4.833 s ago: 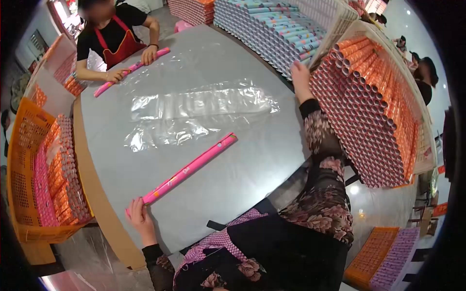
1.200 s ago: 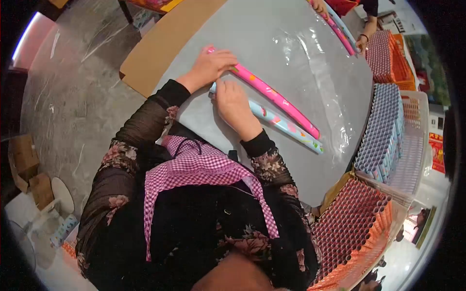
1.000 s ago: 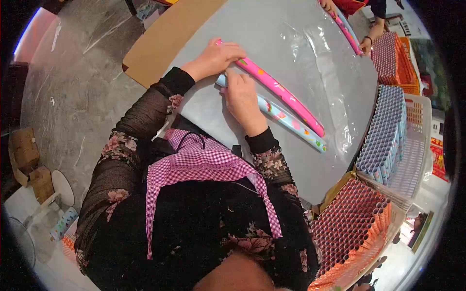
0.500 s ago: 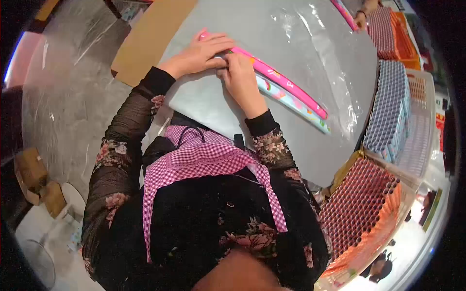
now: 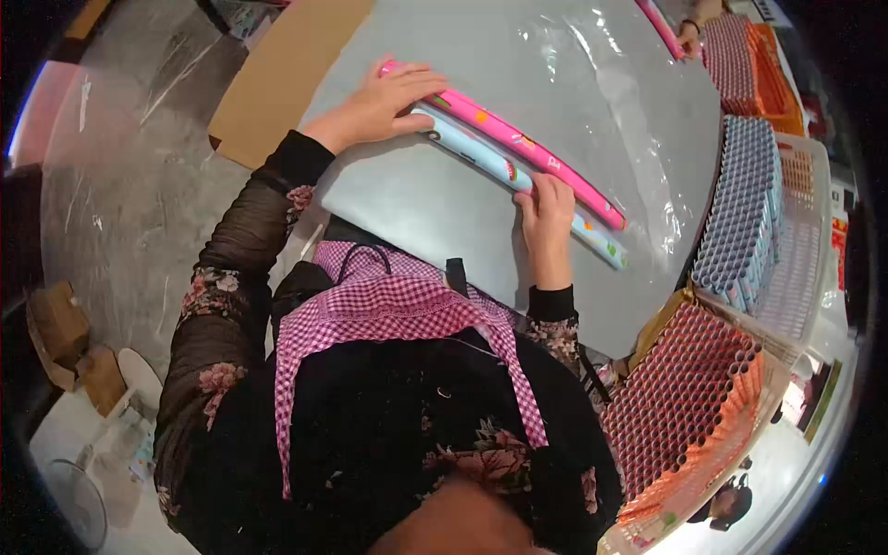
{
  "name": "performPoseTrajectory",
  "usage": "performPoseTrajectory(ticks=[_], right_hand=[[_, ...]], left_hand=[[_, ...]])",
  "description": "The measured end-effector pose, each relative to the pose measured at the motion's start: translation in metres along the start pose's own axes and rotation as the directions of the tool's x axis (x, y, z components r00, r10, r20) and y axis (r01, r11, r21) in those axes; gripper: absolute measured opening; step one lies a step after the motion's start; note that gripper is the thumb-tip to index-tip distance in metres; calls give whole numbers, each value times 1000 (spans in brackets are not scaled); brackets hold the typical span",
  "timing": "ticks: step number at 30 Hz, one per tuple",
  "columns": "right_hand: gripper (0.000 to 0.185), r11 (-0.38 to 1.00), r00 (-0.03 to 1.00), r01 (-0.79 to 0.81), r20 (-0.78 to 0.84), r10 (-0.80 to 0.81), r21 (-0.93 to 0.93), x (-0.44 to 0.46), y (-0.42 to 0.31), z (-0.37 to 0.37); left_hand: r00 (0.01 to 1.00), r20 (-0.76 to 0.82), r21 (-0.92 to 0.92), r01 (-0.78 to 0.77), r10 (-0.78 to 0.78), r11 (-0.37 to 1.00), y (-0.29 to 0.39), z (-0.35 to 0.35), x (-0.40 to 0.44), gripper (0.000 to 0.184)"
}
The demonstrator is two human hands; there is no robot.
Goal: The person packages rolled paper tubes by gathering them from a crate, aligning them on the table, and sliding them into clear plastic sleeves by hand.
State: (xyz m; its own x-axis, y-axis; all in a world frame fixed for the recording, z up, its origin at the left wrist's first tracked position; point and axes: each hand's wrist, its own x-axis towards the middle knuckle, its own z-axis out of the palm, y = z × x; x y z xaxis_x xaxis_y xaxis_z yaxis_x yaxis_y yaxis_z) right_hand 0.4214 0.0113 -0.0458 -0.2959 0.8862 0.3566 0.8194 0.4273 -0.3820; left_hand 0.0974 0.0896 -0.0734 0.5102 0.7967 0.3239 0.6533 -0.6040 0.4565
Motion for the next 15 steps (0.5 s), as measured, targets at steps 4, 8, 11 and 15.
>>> performPoseTrajectory(ticks=[4, 8, 11, 15], right_hand=[[32, 998, 1000, 5, 7, -5, 67, 11, -17, 13], [33, 999, 1000, 21, -10, -20, 35, 19, -21, 23], [34, 999, 999, 33, 8, -33, -7, 23, -23, 22], [34, 998, 998, 54, -18, -54, -35, 25, -27, 24]], left_hand=[[999, 42, -9, 19, -18, 1000, 6, -9, 2, 50], [1000, 12, -20, -1, 1, 1000, 6, -8, 2, 48], [997, 74, -2, 17, -17, 1000, 10, -17, 5, 47], [996, 91, 6, 17, -17, 1000, 11, -18, 8, 46]])
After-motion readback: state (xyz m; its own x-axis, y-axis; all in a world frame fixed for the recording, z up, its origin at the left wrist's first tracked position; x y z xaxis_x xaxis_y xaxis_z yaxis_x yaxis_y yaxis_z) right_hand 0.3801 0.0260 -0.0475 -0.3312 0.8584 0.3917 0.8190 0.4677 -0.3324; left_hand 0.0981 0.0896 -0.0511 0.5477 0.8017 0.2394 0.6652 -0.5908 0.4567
